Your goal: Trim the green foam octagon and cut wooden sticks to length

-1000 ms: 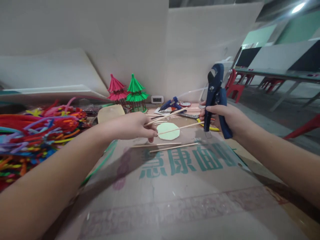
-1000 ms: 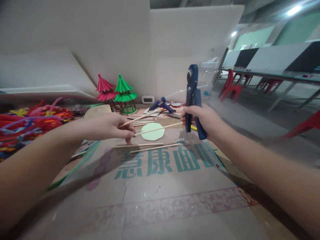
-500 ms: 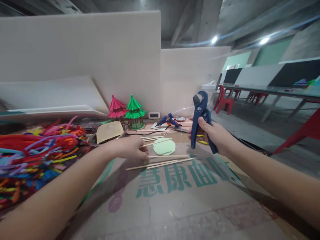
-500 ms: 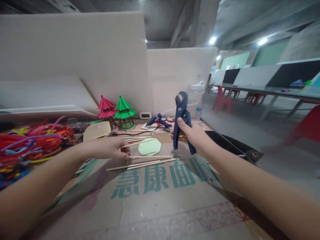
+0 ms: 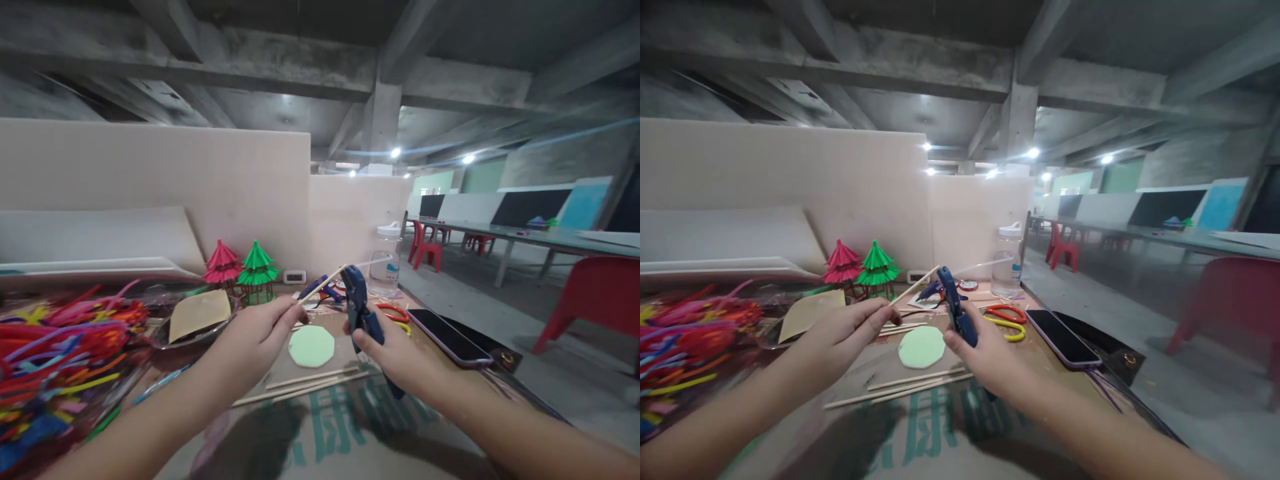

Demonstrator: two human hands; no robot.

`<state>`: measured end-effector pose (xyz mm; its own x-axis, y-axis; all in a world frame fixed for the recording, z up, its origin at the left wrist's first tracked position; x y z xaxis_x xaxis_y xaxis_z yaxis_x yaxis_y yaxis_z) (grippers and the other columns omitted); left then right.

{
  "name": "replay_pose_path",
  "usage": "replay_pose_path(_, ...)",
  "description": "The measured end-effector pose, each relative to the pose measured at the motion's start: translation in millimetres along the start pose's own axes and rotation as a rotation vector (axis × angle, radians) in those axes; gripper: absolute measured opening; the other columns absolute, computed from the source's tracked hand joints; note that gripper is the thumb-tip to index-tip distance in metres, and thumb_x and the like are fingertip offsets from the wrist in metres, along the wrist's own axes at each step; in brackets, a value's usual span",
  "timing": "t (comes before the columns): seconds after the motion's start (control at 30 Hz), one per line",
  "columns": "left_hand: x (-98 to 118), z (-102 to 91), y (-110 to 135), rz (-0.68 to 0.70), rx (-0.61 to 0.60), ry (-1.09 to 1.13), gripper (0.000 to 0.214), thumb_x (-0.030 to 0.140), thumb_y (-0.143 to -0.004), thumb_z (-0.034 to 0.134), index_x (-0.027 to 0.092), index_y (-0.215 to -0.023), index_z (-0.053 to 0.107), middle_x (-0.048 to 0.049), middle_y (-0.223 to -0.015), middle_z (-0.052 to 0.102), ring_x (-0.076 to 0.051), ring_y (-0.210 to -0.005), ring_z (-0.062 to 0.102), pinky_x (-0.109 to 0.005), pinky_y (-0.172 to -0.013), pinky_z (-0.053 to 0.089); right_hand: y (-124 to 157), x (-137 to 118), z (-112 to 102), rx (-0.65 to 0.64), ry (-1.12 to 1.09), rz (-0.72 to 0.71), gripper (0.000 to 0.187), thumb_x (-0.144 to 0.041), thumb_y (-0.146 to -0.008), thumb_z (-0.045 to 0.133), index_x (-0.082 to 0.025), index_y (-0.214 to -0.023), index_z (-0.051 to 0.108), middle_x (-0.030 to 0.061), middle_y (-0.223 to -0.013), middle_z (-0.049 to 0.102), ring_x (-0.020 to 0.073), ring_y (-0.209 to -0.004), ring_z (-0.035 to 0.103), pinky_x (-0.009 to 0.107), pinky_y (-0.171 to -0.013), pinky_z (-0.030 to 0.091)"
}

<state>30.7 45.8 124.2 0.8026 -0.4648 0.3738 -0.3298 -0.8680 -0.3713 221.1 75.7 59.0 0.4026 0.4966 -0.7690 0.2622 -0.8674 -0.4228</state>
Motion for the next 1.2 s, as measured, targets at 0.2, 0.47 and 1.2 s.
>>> replay_pose_path(0.2,7,5.7,4,0.041,-0.022,-0.203,0.039,0.037,-0.098,0.029,0.021,-0.094,0.064,-0.0065,-0.088,0.072,-0.022,-0.079,0.066,-0.028,-0.066,0.043,5,1,0,0.01,0.0,0.018,0.062,-0.069,-0.077,0.053,-0.018,-0.113,0.058,0.0124,-0.101,0.067,0.0317,-0.096,0.063,0.049,-0.087,0.049)
replay_pose_path(0.47,13,7.9,8,0.07,0.018,-0.349,0.041,0.034,-0.098,0.026,0.019,-0.094,0.064,-0.0088,-0.087,0.071,-0.022,-0.074,0.066,-0.029,-0.064,0.043,4,0,-1,0.02,0.021,0.012,0.06,-0.065,-0.078,0.055,-0.02,-0.118,0.057,0.0128,-0.106,0.067,0.0311,-0.1,0.062,0.048,-0.088,0.049)
replay_pose_path(1.2,22,22.6,9,0.327,-0.154,0.017,0.032,0.033,-0.097,0.033,0.024,-0.096,0.064,-0.0072,-0.095,0.069,-0.021,-0.081,0.061,-0.031,-0.075,0.048,21,-75,-50,0.354,0.886,-0.835,0.034,-0.023,-0.075,0.055,-0.02,-0.108,0.053,0.0116,-0.092,0.069,0.0276,-0.079,0.063,0.039,-0.068,0.048)
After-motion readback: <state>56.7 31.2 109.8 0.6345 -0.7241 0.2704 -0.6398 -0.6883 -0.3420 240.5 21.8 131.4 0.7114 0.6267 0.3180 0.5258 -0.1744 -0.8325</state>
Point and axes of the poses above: each hand's wrist, its own y-axis away from the middle knuckle, its own z-axis out of the palm, x = y × z, the point moved 7 cm from there along -y, towards the middle knuckle
